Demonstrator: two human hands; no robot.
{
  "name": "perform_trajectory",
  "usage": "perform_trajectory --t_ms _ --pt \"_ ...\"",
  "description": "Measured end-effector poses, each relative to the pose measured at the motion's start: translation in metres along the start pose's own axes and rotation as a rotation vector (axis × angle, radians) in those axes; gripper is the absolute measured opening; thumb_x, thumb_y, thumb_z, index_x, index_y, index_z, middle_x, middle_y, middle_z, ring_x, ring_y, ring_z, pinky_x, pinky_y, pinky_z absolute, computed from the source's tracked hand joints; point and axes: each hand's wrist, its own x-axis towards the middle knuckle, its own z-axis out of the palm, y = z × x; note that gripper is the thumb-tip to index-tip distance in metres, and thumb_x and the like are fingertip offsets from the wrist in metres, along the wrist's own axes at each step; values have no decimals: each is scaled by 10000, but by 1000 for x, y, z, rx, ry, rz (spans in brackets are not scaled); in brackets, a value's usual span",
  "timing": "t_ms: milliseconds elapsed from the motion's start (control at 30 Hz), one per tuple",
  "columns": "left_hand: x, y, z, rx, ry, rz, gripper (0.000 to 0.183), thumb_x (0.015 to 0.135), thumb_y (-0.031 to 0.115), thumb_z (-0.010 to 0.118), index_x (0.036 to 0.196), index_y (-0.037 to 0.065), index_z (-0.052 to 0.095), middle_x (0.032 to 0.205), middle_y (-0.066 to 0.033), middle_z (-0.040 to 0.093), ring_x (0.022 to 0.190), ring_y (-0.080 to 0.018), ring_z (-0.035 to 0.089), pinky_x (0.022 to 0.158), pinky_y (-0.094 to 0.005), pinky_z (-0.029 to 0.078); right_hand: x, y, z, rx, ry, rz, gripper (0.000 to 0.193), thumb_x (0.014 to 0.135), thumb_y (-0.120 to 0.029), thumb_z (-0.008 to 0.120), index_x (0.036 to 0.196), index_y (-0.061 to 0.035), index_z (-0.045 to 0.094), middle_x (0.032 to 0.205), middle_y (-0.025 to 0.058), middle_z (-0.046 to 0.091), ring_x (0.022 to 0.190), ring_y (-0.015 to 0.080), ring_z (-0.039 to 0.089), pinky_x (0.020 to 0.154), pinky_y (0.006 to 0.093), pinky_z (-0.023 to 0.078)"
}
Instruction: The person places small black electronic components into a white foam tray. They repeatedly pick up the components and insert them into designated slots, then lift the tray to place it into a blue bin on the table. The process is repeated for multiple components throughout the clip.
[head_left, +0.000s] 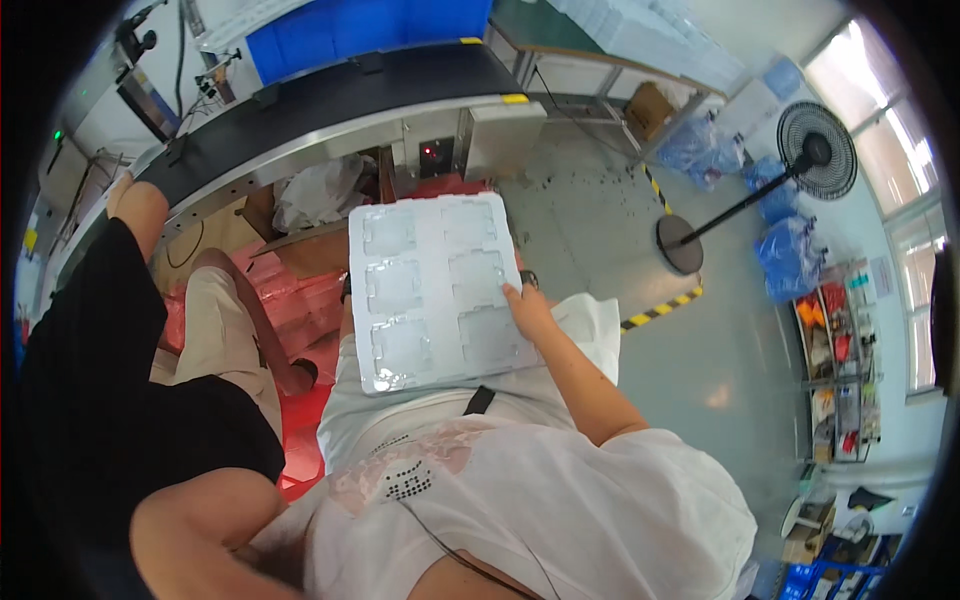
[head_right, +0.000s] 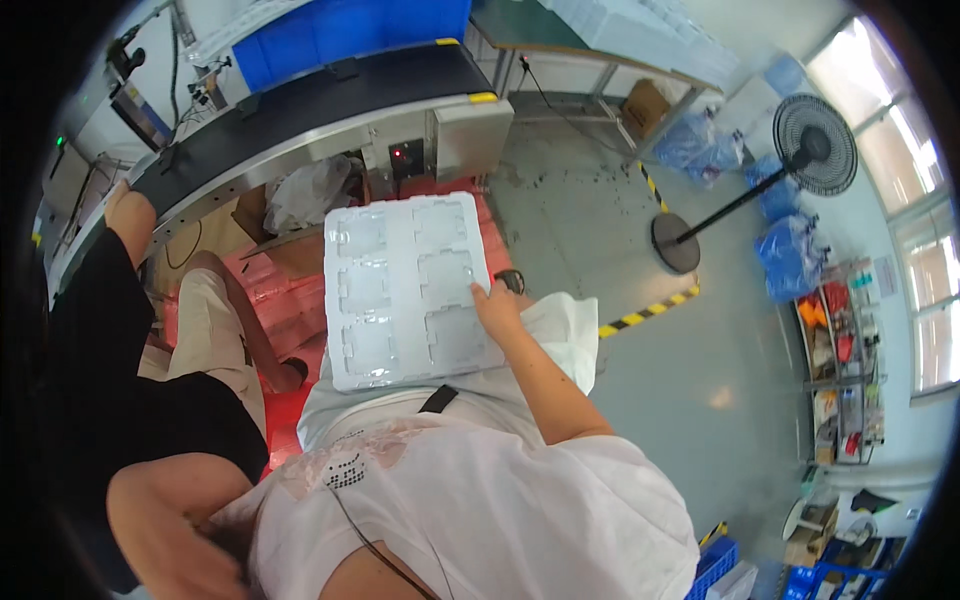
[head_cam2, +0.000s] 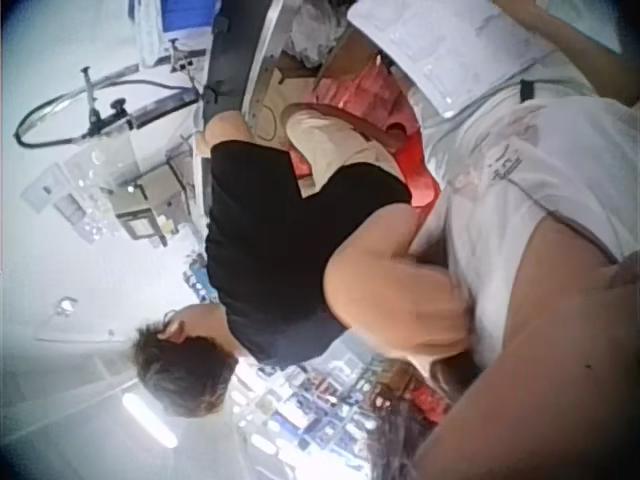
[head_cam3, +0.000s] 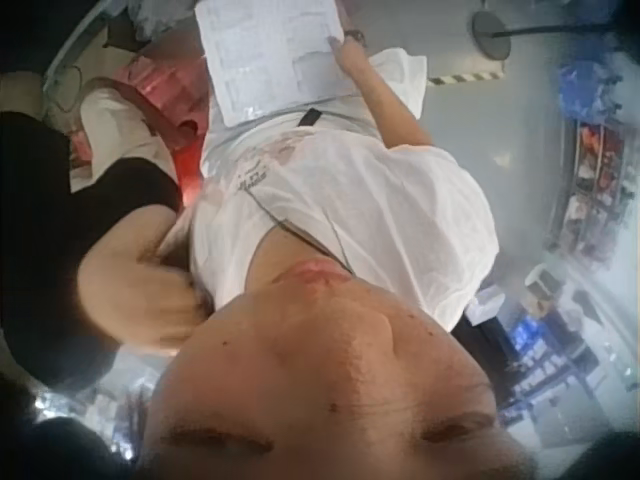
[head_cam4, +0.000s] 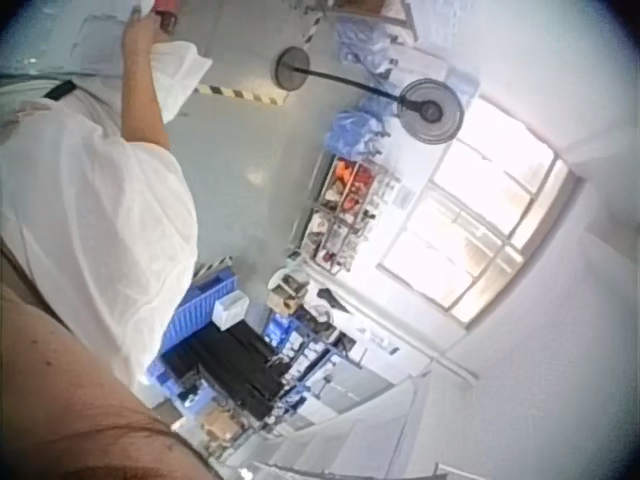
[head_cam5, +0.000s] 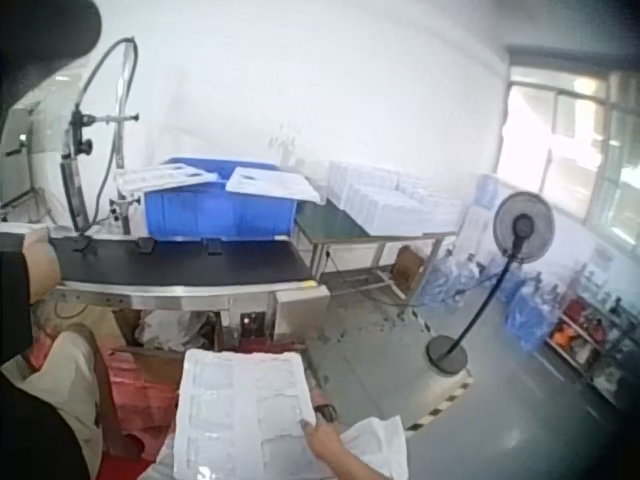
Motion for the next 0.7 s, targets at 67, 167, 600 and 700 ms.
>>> perform_trajectory --t_ms 67,167,600,700 --pt "-13 30 6 103 120 132 492 912 489 456 1191 96 553 1128 -133 551 964 -249 494 844 -398 370 11 -9 -2 -193 -4 -98 493 851 -318 571 1150 73 544 1122 308 572 1084 424 538 924 429 423" --pt "-23 61 16 156 98 449 476 933 515 414 1153 138 604 1043 -100 606 831 -222 551 749 -377 427 32 -72 -48 34 -43 -225 432 787 -199 654 1125 53 558 1067 259 586 981 373 577 862 435 452" --pt "-214 -163 -309 1998 1144 -1851 763 785 675 511 1143 5 588 1151 -186 491 1030 -341 507 798 -525 399 294 -300 -63 -298 451 -325 557 882 -511 475 1061 -3 618 1121 231 547 1086 400 502 894 543 383" --pt "-209 -179 -346 1633 1119 -2205 600 812 584 547 1079 58 657 1147 -163 526 1077 -324 512 822 -489 400 326 -301 -61 -573 380 -198 599 855 -562 488 1152 -59 621 1275 212 485 1200 378 428 941 597 315"
